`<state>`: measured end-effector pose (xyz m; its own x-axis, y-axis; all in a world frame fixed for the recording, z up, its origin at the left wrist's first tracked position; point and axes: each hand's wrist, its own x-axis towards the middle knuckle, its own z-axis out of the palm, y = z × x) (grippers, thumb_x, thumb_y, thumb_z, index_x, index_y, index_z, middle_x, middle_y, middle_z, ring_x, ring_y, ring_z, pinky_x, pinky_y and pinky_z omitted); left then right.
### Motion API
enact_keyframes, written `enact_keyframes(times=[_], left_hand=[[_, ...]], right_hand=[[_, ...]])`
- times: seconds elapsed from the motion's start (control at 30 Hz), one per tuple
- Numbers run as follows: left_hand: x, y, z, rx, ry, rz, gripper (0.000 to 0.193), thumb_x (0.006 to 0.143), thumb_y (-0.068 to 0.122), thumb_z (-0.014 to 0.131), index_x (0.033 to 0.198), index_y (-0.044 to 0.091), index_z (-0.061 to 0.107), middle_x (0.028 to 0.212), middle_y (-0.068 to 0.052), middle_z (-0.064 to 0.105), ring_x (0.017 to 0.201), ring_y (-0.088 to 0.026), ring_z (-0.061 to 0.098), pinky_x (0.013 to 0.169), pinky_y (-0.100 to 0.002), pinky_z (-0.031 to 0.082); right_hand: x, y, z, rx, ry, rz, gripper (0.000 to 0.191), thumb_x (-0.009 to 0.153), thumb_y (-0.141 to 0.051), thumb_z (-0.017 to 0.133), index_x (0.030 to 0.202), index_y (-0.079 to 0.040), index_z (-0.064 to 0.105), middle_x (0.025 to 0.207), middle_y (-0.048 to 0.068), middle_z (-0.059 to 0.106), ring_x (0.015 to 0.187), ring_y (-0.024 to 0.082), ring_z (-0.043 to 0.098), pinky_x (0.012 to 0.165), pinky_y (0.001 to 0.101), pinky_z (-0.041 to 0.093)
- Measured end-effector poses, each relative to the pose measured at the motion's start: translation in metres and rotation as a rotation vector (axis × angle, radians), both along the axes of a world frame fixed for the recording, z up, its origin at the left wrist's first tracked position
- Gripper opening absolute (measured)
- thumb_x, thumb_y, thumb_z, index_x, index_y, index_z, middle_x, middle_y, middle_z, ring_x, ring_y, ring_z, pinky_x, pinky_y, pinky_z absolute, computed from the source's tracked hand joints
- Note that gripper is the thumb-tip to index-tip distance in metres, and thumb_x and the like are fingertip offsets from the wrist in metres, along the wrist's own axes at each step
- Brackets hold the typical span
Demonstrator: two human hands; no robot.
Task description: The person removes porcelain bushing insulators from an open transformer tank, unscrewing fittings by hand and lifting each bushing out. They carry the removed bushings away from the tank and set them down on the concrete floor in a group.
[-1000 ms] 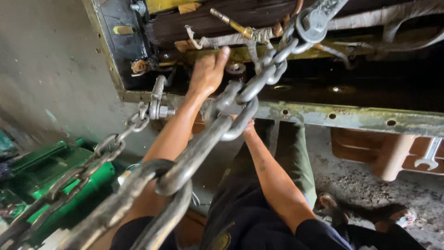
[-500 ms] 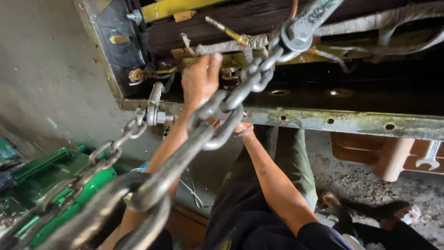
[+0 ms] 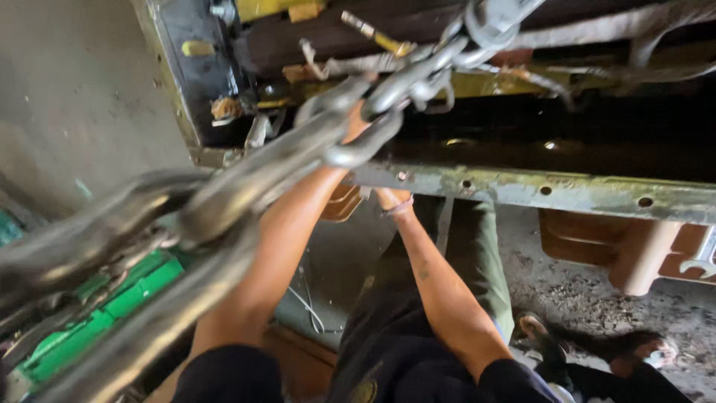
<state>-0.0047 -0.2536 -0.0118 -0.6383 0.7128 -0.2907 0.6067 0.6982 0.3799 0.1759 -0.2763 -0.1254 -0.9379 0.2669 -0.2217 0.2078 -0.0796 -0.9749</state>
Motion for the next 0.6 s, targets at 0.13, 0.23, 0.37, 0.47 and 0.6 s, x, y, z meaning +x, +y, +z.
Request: enact_keyframes(times=[0.13,0.23,0.37,0.47,0.6], left_hand=[[-0.004,-0.003,0.002,0.036,-0.024,0.030,0.024,0.098,0.030,0.066,0.103,0.007,0.069,0.093,-0.019,0.072,0.085,-0.034,0.070,0.078,-0.046,0.056],[-0.005,-0.007,0.005,0.001,0.019,-0.018,0.023,0.097,0.030,0.067,0.104,0.008,0.069,0.094,-0.018,0.073,0.085,-0.034,0.071,0.078,-0.046,0.057],[-0.003,-0.010,0.000,0.081,-0.014,0.015,0.022,0.096,0.028,0.069,0.104,0.008,0.069,0.095,-0.017,0.073,0.086,-0.033,0.071,0.078,-0.045,0.057],[-0.007,-0.006,-0.012,0.021,0.051,-0.044,0.021,0.095,0.027,0.070,0.105,0.009,0.069,0.096,-0.016,0.074,0.086,-0.032,0.072,0.078,-0.044,0.058],[-0.010,-0.012,-0.006,0.057,0.005,0.022,0.021,0.094,0.026,0.071,0.105,0.009,0.069,0.097,-0.015,0.074,0.087,-0.031,0.072,0.078,-0.043,0.058]], right_hand=[[0.001,-0.001,0.001,0.107,0.023,-0.076,0.023,0.097,-0.024,0.063,0.111,-0.009,0.074,0.115,0.011,0.074,0.111,0.031,0.068,0.097,0.0438,0.053],[0.000,-0.001,0.004,0.293,0.172,-0.039,0.028,0.100,-0.021,0.059,0.121,-0.008,0.073,0.122,0.013,0.071,0.117,0.034,0.065,0.101,0.0456,0.050],[-0.002,0.002,0.002,0.327,-0.041,-0.017,0.026,0.098,-0.024,0.060,0.116,-0.009,0.073,0.119,0.013,0.073,0.112,0.035,0.066,0.097,0.0465,0.049],[-0.003,0.000,0.000,0.257,-0.010,0.072,0.031,0.099,-0.024,0.058,0.121,-0.007,0.072,0.122,0.015,0.072,0.113,0.037,0.064,0.097,0.0472,0.048],[-0.002,-0.002,-0.003,0.200,-0.152,0.090,0.033,0.100,-0.030,0.054,0.118,-0.009,0.072,0.120,0.013,0.073,0.112,0.033,0.066,0.098,0.0431,0.050]])
